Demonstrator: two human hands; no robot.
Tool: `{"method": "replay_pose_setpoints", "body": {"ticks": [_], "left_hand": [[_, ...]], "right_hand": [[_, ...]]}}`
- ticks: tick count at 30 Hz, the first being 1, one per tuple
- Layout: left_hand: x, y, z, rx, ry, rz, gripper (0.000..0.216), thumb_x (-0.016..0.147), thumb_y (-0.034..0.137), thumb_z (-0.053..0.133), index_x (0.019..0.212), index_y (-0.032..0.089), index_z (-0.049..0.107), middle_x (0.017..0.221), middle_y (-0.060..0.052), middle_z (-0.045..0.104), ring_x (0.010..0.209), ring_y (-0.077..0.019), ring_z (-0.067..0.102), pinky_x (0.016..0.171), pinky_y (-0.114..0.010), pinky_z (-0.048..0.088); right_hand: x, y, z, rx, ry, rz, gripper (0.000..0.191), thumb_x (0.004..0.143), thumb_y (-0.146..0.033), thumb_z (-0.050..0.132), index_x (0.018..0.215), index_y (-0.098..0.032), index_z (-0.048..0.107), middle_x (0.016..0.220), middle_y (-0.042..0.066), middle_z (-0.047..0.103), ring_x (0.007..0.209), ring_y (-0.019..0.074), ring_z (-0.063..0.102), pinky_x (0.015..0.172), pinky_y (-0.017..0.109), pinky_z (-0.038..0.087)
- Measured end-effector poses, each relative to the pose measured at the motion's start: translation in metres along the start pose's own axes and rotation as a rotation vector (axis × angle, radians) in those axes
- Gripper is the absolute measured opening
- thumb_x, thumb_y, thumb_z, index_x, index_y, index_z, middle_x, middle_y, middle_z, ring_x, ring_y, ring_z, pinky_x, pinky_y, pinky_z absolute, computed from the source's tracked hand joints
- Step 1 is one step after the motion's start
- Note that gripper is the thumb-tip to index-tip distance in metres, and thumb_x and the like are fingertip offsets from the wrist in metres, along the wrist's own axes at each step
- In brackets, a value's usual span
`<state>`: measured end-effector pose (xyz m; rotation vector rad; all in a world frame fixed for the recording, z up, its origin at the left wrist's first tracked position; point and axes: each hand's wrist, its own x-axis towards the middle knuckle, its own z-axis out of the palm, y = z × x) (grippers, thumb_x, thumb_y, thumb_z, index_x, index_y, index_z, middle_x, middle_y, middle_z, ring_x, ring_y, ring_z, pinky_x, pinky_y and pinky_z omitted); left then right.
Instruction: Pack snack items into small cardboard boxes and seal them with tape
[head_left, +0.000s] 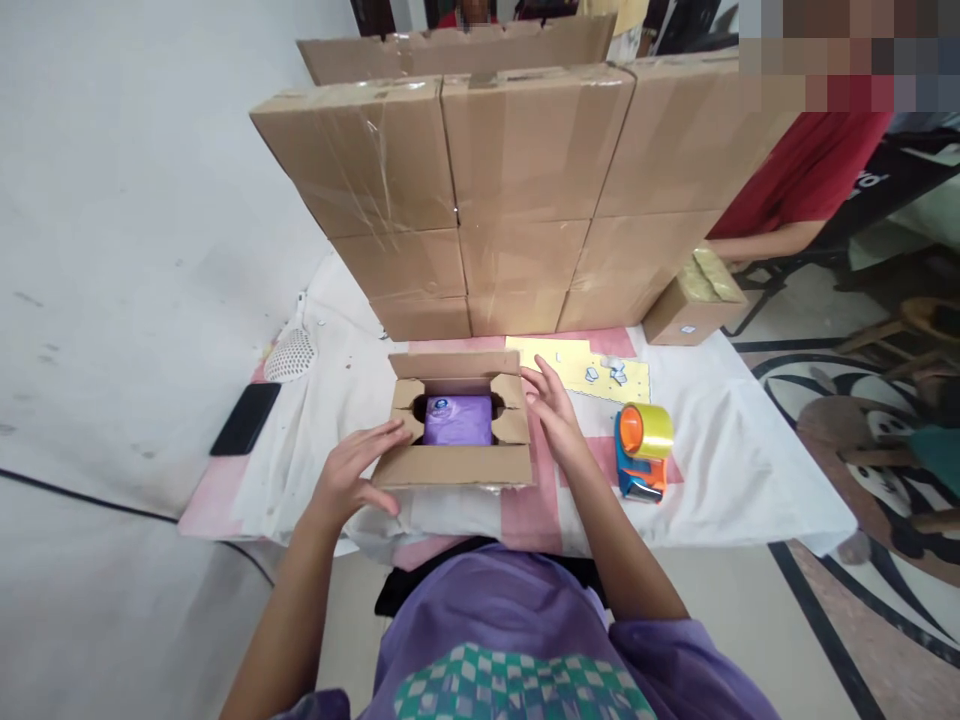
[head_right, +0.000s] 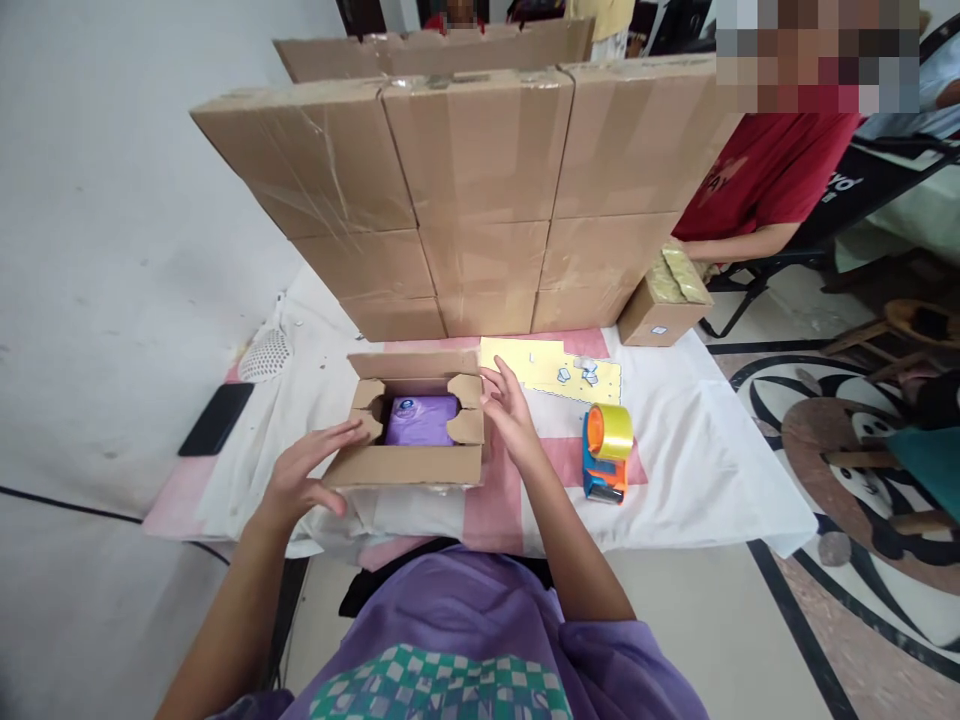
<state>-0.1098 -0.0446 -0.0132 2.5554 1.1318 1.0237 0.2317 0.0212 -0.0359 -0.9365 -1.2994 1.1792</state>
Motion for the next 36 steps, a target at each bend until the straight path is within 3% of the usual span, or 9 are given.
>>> {"method": "replay_pose_setpoints", "body": {"ticks": [2,4,7,12,19,27,29,32,36], "left_hand": [[0.001,0.002,0.004,0.092,0.154,-0.021,0.050,0.089,0.064,0.063,0.116,0.022,0.068,0.090,-0.007,0.079,0.085,-0.0241,0.076,0.080,-0.038,0.058],[0.008,0.006,0.011,0.167,0.235,-0.165,0.031,0.096,0.051,0.063,0.107,0.022,0.068,0.082,-0.004,0.075,0.072,-0.0193,0.071,0.073,-0.034,0.056],[0.023,0.015,0.020,0.245,0.252,-0.372,0.034,0.096,0.043,0.064,0.122,0.022,0.062,0.110,-0.010,0.069,0.101,-0.0239,0.067,0.089,-0.040,0.056],[0.037,0.023,0.024,0.360,0.284,-0.321,0.031,0.094,0.037,0.066,0.120,0.021,0.062,0.121,-0.014,0.064,0.120,-0.0296,0.059,0.102,-0.048,0.048],[0.047,0.039,0.030,0.426,-0.212,-0.014,0.053,0.098,0.047,0.060,0.148,0.029,0.051,0.149,-0.009,0.060,0.141,-0.0316,0.051,0.119,-0.052,0.028],[0.075,0.061,0.063,0.418,-0.285,0.018,0.053,0.097,0.032,0.058,0.149,0.025,0.051,0.154,-0.008,0.054,0.144,-0.0315,0.049,0.115,-0.051,0.041],[0.077,0.064,0.070,0.395,-0.263,-0.019,0.057,0.095,0.029,0.061,0.150,0.024,0.050,0.154,-0.009,0.054,0.143,-0.0322,0.050,0.114,-0.051,0.043],[0.082,0.068,0.073,0.375,-0.265,-0.067,0.063,0.091,0.027,0.064,0.152,0.027,0.047,0.152,-0.008,0.057,0.138,-0.0325,0.054,0.113,-0.050,0.045],[0.095,0.077,0.070,0.418,-0.323,-0.093,0.063,0.085,0.032,0.074,0.145,0.029,0.055,0.144,-0.009,0.063,0.125,-0.0363,0.059,0.102,-0.051,0.049]], "right_hand": [[0.001,-0.004,0.003,-0.042,0.066,-0.071,0.061,0.096,-0.050,0.058,0.150,-0.028,0.042,0.141,0.012,0.061,0.131,0.0269,0.059,0.112,0.050,0.046],[-0.001,-0.007,0.005,-0.114,0.104,-0.138,0.047,0.098,-0.053,0.054,0.138,-0.027,0.056,0.133,0.011,0.066,0.126,0.0274,0.062,0.109,0.050,0.048],[-0.006,-0.010,-0.001,-0.252,0.060,-0.268,0.036,0.101,-0.053,0.049,0.109,-0.027,0.072,0.115,0.009,0.075,0.129,0.0292,0.058,0.111,0.055,0.045],[-0.010,-0.011,-0.016,-0.476,-0.056,-0.365,0.025,0.101,-0.042,0.054,0.102,-0.029,0.075,0.113,0.004,0.077,0.132,0.0290,0.053,0.113,0.059,0.040],[-0.018,-0.011,-0.018,-0.609,-0.047,-0.305,0.028,0.103,-0.037,0.048,0.115,-0.030,0.072,0.129,0.003,0.072,0.136,0.0290,0.049,0.114,0.058,0.039],[-0.052,-0.030,-0.031,-0.955,-0.077,-0.351,0.043,0.101,-0.029,0.050,0.143,-0.035,0.055,0.147,0.003,0.062,0.138,0.0334,0.047,0.108,0.060,0.036],[-0.061,-0.033,-0.042,-1.008,0.051,-0.377,0.047,0.099,-0.029,0.052,0.146,-0.036,0.051,0.147,0.005,0.061,0.136,0.0344,0.050,0.108,0.062,0.035],[-0.071,-0.033,-0.077,-1.009,0.456,-0.377,0.050,0.095,-0.033,0.056,0.145,-0.031,0.049,0.146,0.012,0.058,0.136,0.0356,0.050,0.111,0.064,0.034],[-0.077,-0.021,-0.144,-0.699,0.864,-0.078,0.066,0.080,-0.049,0.070,0.136,-0.020,0.048,0.143,0.020,0.050,0.134,0.0375,0.048,0.108,0.060,0.043]]}}
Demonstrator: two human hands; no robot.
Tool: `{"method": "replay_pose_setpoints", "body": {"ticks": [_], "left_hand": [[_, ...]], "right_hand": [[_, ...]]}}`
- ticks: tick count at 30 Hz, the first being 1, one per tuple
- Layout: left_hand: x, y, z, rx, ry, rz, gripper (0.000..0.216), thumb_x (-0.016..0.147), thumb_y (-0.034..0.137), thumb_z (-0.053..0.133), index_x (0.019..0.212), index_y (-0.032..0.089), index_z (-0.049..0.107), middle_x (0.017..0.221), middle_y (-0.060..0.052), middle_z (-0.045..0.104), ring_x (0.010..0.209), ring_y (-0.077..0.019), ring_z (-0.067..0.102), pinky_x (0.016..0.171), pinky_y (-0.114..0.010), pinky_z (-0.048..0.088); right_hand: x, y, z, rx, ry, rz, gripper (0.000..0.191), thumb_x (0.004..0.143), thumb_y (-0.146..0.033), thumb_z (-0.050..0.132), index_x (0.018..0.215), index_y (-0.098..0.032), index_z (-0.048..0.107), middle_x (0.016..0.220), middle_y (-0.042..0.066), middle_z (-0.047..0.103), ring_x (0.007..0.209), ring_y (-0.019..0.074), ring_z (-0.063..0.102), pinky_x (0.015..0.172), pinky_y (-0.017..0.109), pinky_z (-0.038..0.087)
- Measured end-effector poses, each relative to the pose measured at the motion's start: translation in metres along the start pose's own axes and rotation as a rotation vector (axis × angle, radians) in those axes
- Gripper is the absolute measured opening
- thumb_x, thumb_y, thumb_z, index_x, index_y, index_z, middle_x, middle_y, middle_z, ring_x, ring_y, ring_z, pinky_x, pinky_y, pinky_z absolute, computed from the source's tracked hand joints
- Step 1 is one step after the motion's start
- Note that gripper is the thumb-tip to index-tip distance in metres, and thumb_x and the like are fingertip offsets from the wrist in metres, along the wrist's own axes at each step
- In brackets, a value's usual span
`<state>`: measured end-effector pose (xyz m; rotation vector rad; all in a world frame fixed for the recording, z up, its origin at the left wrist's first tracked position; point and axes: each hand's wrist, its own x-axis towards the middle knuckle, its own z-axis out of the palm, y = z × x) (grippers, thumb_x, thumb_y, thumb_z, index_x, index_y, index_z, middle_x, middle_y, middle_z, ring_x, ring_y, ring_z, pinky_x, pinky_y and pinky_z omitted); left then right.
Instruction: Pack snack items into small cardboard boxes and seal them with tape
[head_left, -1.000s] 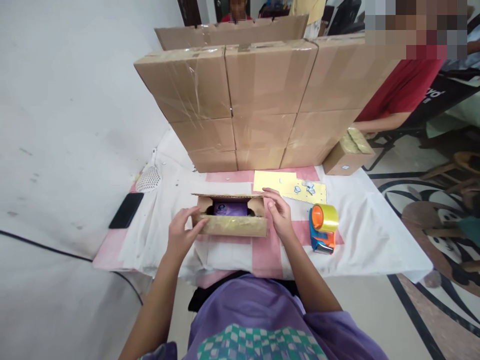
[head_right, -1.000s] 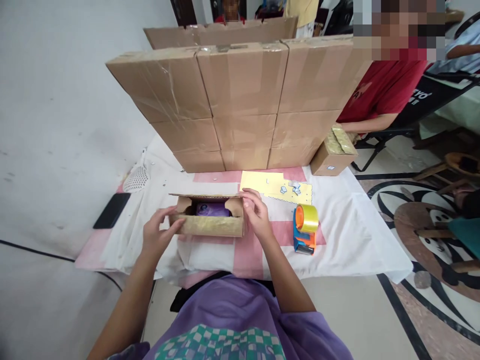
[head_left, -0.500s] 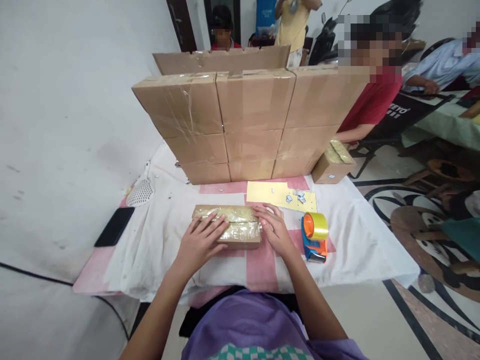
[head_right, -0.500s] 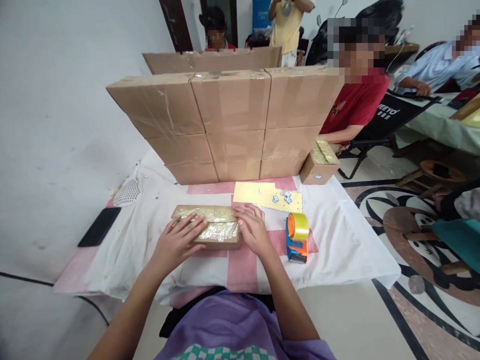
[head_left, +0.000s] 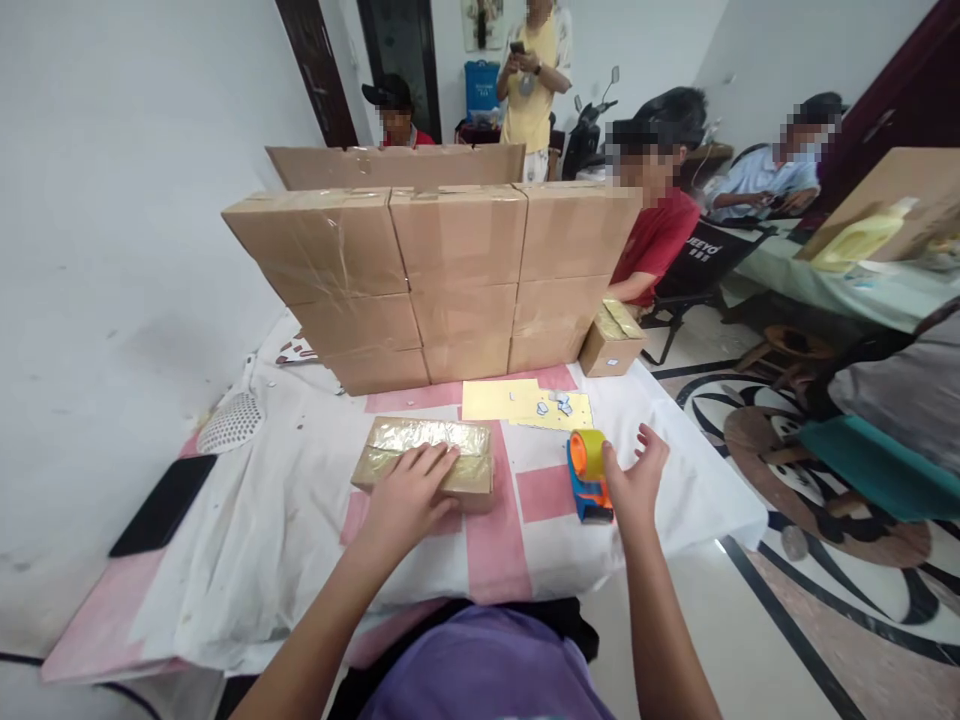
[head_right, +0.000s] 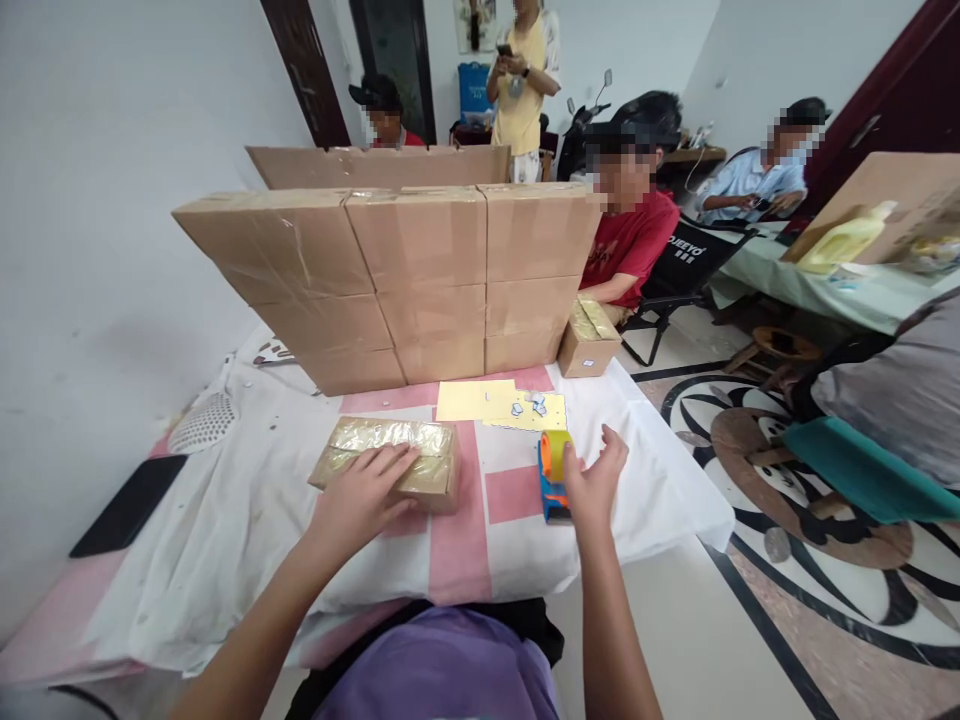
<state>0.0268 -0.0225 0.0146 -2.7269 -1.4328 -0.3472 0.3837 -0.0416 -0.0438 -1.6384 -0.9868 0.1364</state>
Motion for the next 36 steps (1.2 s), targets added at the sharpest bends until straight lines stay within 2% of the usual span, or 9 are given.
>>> {"method": "replay_pose_setpoints", "body": {"ticks": [4,6,10,17,21,24,27,31,36], "left_hand": [[0.015,0.009,-0.005,0.056,-0.052,0.012,0.071,0.078,0.042,0.081,0.143,0.026,0.057,0.136,-0.011,0.066,0.114,-0.0382,0.059,0.092,-0.052,0.049],[0.020,0.012,-0.005,0.073,-0.042,0.011,0.074,0.077,0.048,0.080,0.144,0.024,0.057,0.134,-0.011,0.066,0.113,-0.0386,0.059,0.092,-0.051,0.049],[0.021,0.008,-0.001,0.108,0.010,0.020,0.067,0.083,0.051,0.073,0.143,0.025,0.059,0.132,-0.012,0.068,0.113,-0.0383,0.059,0.093,-0.051,0.048],[0.006,-0.029,0.017,0.085,0.115,0.163,0.054,0.094,0.056,0.060,0.140,0.027,0.062,0.142,-0.008,0.065,0.123,-0.0349,0.059,0.107,-0.049,0.043],[-0.004,-0.044,0.002,0.039,0.055,0.284,0.053,0.097,0.054,0.059,0.145,0.032,0.057,0.145,-0.006,0.063,0.130,-0.0335,0.057,0.116,-0.054,0.032],[-0.008,-0.010,-0.014,-0.103,0.136,0.260,0.052,0.091,0.053,0.067,0.137,0.030,0.064,0.138,-0.010,0.065,0.126,-0.0336,0.058,0.111,-0.051,0.038],[-0.003,0.062,-0.008,-0.390,0.224,0.161,0.037,0.094,0.045,0.064,0.124,0.024,0.072,0.113,-0.010,0.067,0.104,-0.0251,0.063,0.094,-0.038,0.049],[0.015,0.146,0.027,-0.832,-0.045,0.034,0.033,0.097,0.044,0.059,0.107,0.019,0.078,0.093,-0.006,0.061,0.088,-0.0184,0.061,0.079,-0.029,0.050],[0.025,0.169,0.043,-1.177,0.012,-0.054,0.043,0.098,0.050,0.058,0.078,0.018,0.080,0.077,-0.002,0.049,0.078,-0.0153,0.052,0.072,-0.026,0.045]], "right_hand": [[0.014,0.036,-0.009,0.279,-0.273,0.393,0.055,0.074,-0.062,0.070,0.107,-0.020,0.058,0.103,0.013,0.067,0.095,0.0316,0.067,0.082,0.049,0.058],[0.008,0.043,-0.010,0.336,-0.421,0.396,0.051,0.077,-0.067,0.067,0.094,-0.019,0.063,0.085,0.010,0.069,0.077,0.0281,0.068,0.070,0.044,0.059],[-0.007,0.046,-0.010,0.403,-0.587,0.346,0.049,0.074,-0.063,0.076,0.093,-0.018,0.073,0.088,0.010,0.075,0.077,0.0276,0.070,0.069,0.040,0.060],[-0.029,0.054,-0.009,0.453,-0.525,0.283,0.046,0.078,-0.062,0.075,0.091,-0.019,0.074,0.086,0.008,0.076,0.080,0.0258,0.070,0.076,0.039,0.059],[-0.050,0.043,-0.011,0.530,-0.390,0.298,0.050,0.087,-0.067,0.061,0.099,-0.020,0.071,0.097,0.010,0.077,0.088,0.0268,0.073,0.079,0.040,0.060],[-0.063,0.022,-0.014,0.676,-0.330,0.290,0.054,0.089,-0.072,0.055,0.097,-0.021,0.072,0.090,0.010,0.077,0.082,0.0282,0.075,0.073,0.041,0.062],[-0.071,-0.002,-0.015,0.809,-0.388,0.226,0.059,0.093,-0.074,0.047,0.095,-0.021,0.075,0.086,0.010,0.077,0.078,0.0286,0.075,0.069,0.042,0.062],[-0.075,-0.020,-0.013,0.750,-0.476,0.096,0.062,0.099,-0.070,0.037,0.088,-0.021,0.075,0.080,0.009,0.074,0.072,0.0258,0.072,0.067,0.040,0.060],[-0.070,-0.011,-0.014,0.579,-0.339,-0.237,0.058,0.102,-0.061,0.037,0.070,-0.024,0.068,0.065,0.005,0.065,0.065,0.0224,0.065,0.075,0.043,0.057]]}}
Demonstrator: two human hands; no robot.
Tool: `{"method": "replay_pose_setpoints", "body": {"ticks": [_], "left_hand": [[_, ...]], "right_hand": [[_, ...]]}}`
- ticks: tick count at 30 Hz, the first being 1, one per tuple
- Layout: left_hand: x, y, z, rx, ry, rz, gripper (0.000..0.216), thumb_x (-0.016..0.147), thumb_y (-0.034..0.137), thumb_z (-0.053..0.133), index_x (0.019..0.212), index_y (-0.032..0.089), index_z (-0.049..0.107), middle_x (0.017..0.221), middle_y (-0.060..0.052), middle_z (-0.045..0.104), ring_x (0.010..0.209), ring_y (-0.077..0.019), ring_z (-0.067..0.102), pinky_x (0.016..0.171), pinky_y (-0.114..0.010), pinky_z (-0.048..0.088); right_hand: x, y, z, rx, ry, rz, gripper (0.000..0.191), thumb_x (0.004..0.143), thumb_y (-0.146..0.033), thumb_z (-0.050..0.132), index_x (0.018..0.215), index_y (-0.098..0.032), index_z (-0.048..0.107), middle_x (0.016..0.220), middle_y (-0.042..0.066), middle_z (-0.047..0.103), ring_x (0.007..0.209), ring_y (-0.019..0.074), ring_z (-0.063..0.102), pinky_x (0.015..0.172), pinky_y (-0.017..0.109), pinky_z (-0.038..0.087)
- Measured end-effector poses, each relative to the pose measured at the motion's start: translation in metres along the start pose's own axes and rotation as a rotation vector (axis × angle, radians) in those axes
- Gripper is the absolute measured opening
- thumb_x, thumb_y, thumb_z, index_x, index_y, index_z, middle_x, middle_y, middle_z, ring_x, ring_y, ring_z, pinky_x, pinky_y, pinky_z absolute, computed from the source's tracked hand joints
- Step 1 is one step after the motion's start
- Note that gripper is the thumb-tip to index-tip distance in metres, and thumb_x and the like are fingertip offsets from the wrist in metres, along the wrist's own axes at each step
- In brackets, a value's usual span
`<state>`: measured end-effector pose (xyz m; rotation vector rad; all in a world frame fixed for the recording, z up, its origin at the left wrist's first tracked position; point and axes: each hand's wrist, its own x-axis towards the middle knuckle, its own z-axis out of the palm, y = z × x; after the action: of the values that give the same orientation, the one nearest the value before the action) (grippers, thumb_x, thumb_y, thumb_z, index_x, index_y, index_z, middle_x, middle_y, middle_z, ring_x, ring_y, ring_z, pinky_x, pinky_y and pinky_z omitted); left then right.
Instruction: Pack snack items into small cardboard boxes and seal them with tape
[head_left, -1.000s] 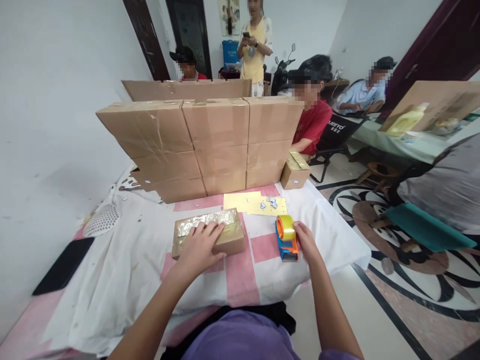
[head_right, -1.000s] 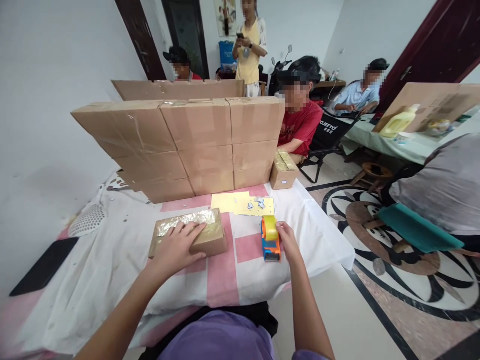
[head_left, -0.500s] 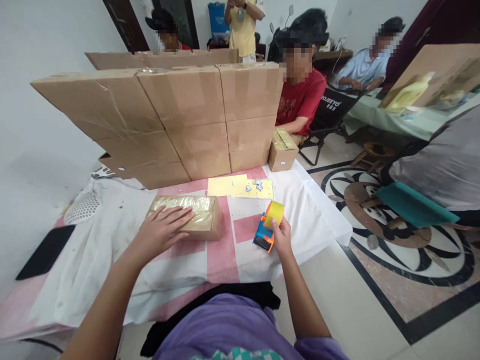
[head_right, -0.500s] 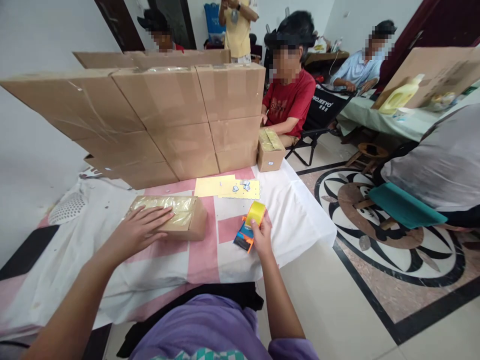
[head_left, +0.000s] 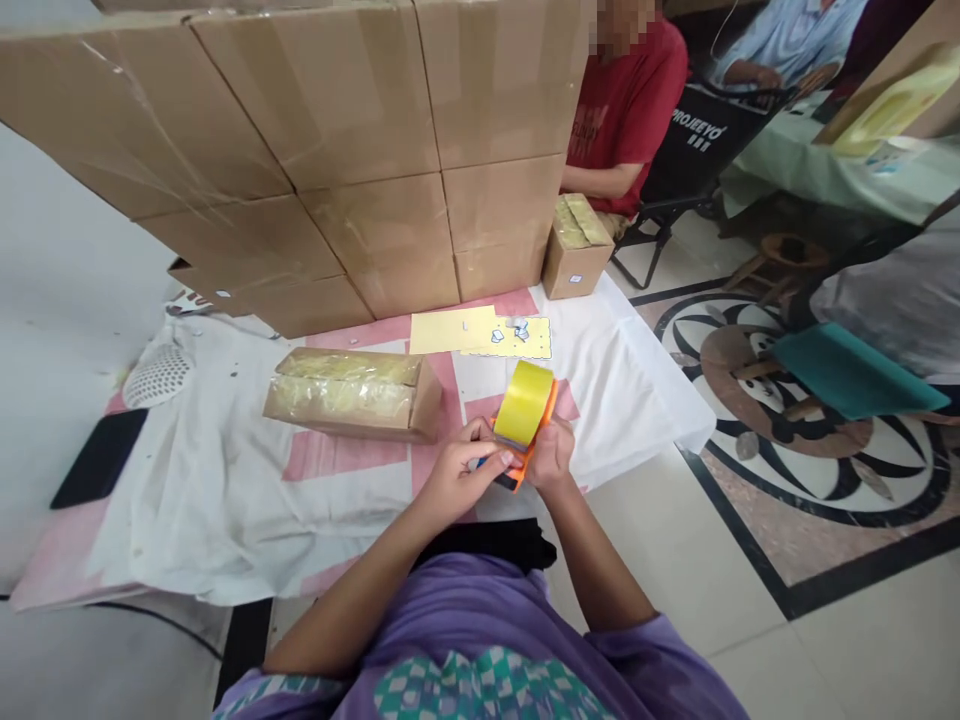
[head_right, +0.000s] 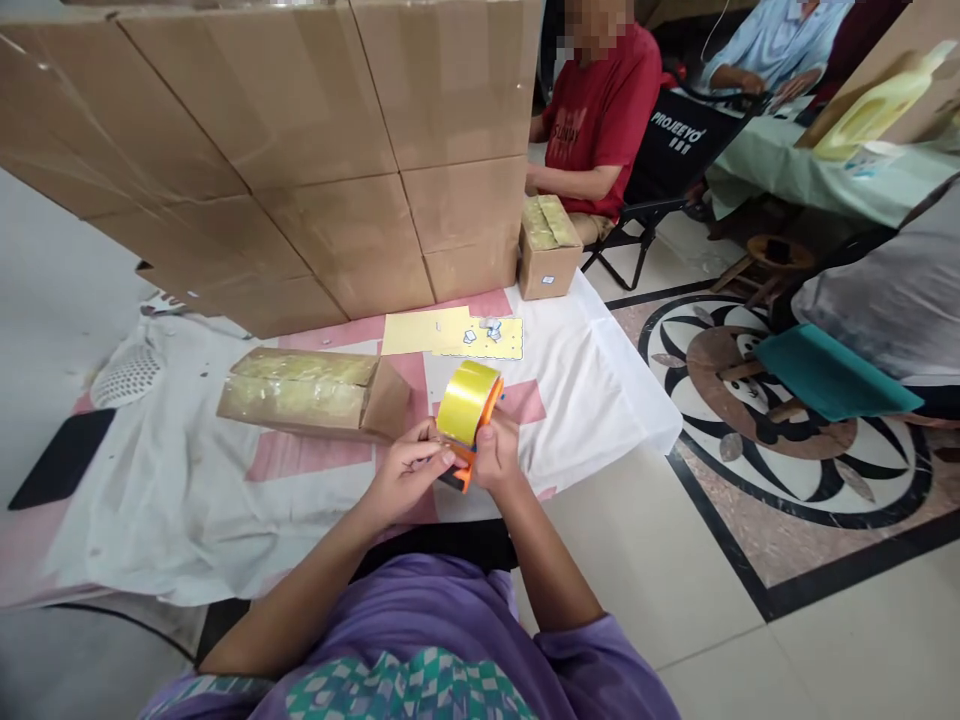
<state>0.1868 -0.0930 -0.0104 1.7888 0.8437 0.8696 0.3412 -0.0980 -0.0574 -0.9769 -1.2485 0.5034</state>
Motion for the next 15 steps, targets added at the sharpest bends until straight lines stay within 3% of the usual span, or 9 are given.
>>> {"method": "replay_pose_setpoints", "body": {"ticks": [3,5,8,12,15], "left_hand": [[-0.009,0.010,-0.002,-0.105,-0.012,-0.025,0.045,0.098,0.052,0.057,0.082,0.018,0.081,0.073,-0.002,0.050,0.074,-0.0145,0.052,0.069,-0.026,0.042],[-0.017,0.016,-0.003,-0.121,-0.071,-0.086,0.045,0.099,0.052,0.057,0.084,0.017,0.081,0.071,-0.001,0.051,0.070,-0.0135,0.051,0.064,-0.025,0.039],[-0.027,0.013,-0.003,-0.087,-0.143,-0.190,0.047,0.099,0.051,0.055,0.082,0.016,0.081,0.068,-0.002,0.057,0.064,-0.0125,0.051,0.060,-0.024,0.036],[-0.028,-0.008,0.002,-0.070,-0.179,-0.280,0.047,0.099,0.051,0.053,0.086,0.015,0.081,0.071,-0.003,0.070,0.066,-0.0146,0.057,0.063,-0.024,0.041],[-0.024,-0.021,0.011,-0.077,-0.195,-0.277,0.045,0.100,0.048,0.052,0.087,0.015,0.079,0.076,-0.003,0.074,0.069,-0.0157,0.062,0.065,-0.023,0.044]], "right_hand": [[0.009,0.003,-0.009,-0.149,0.163,-0.116,0.057,0.100,-0.059,0.044,0.060,-0.023,0.062,0.055,0.002,0.059,0.056,0.0199,0.060,0.073,0.042,0.055],[0.019,-0.001,-0.012,-0.153,0.346,0.008,0.058,0.099,-0.061,0.043,0.063,-0.021,0.064,0.057,0.003,0.061,0.057,0.0203,0.062,0.068,0.039,0.055],[0.038,-0.013,-0.011,0.032,0.563,0.233,0.057,0.099,-0.063,0.043,0.074,-0.017,0.068,0.062,0.003,0.064,0.059,0.0195,0.064,0.060,0.033,0.055],[0.050,-0.023,-0.005,0.222,0.629,0.380,0.050,0.090,-0.063,0.058,0.076,-0.017,0.067,0.063,0.000,0.063,0.060,0.0165,0.064,0.059,0.028,0.054],[0.042,-0.021,-0.003,0.341,0.661,0.538,0.047,0.084,-0.063,0.066,0.084,-0.017,0.068,0.070,0.000,0.068,0.067,0.0169,0.067,0.062,0.027,0.055]]}}
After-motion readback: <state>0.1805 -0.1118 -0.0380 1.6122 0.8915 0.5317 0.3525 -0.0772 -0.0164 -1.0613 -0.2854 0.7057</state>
